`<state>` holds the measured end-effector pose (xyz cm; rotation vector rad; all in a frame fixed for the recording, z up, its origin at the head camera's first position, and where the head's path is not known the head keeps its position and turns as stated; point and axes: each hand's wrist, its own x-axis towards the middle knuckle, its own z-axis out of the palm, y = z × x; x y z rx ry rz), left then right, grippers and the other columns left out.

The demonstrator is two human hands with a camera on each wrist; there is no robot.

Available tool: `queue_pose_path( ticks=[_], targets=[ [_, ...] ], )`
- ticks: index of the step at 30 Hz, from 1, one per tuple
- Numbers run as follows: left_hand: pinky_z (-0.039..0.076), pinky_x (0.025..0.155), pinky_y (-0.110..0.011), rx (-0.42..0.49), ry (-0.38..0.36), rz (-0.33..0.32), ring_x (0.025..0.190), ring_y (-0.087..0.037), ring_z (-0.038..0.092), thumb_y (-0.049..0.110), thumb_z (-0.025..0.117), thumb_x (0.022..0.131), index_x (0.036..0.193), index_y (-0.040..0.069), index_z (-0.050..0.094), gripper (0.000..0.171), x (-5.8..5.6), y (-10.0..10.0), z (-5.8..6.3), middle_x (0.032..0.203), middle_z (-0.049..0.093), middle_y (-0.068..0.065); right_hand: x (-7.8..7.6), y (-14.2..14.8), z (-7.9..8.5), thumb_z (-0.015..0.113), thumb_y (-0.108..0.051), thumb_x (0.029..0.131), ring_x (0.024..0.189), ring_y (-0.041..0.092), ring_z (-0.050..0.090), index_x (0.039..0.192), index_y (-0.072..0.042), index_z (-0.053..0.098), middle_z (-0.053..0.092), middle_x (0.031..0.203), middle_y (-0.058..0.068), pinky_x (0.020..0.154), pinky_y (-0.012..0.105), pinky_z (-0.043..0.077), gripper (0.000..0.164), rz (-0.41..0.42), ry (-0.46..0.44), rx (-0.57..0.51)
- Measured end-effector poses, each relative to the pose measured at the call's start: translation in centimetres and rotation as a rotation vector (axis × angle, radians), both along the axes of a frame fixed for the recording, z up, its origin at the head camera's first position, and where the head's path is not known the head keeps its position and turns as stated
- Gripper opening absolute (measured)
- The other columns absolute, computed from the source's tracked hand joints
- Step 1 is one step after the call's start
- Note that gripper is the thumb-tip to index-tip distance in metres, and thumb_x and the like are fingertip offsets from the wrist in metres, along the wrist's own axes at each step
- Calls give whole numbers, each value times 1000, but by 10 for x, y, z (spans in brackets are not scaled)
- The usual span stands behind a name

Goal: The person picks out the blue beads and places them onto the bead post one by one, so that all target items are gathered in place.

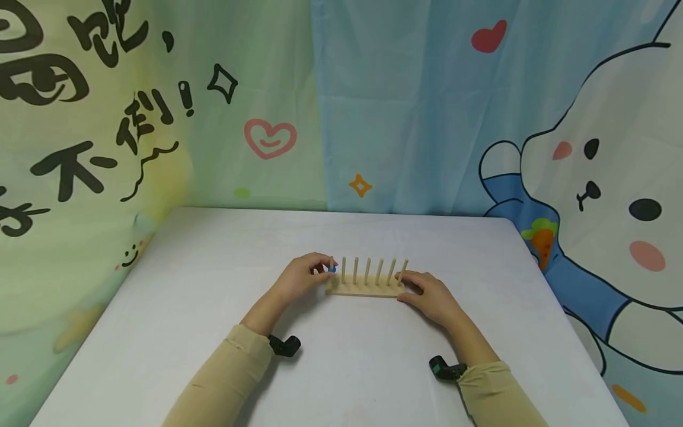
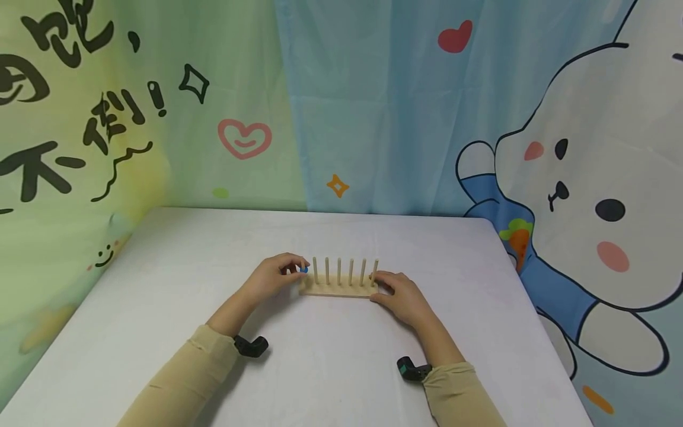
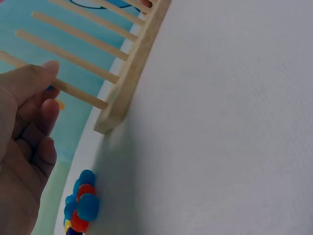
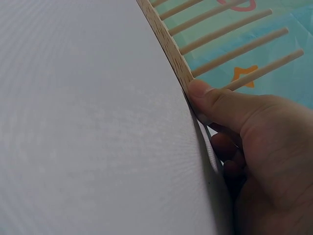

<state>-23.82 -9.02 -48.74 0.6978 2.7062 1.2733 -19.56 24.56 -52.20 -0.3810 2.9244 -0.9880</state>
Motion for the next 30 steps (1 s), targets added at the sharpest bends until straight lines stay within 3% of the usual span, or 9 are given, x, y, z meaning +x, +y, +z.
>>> queue_pose_path(
  ticks=[4,10,19,30],
  targets=[
    [46,73,-27,-8,3,3,87,-9,59,25,71,92,100,23,68,9,-1,1,-5,117,69,4,-1,-2,-1,73,-36,88,124,32,56,136,-18,61,60,138,9,104,53,43,52,-11,9,6],
    [45,72,-27,-67,5,9,87,-8,58,28,70,93,98,25,67,7,-6,4,-11,105,67,8,-6,-2,6,74,-32,89,120,33,57,134,-15,62,61,135,12,102,53,44,50,11,-8,13],
    [48,77,-29,-64,79,23,88,-11,60,23,72,91,95,22,68,7,-18,7,-13,105,66,4,-33,7,10,75,-36,88,118,32,55,133,-21,63,63,126,11,101,53,43,49,81,-11,30],
    [47,75,-29,-139,1,52,87,-11,57,28,72,92,97,24,70,7,-31,14,-13,105,66,6,-53,12,9,76,-37,86,112,29,56,132,-21,64,64,124,12,99,53,43,50,56,-26,-11]
  ],
)
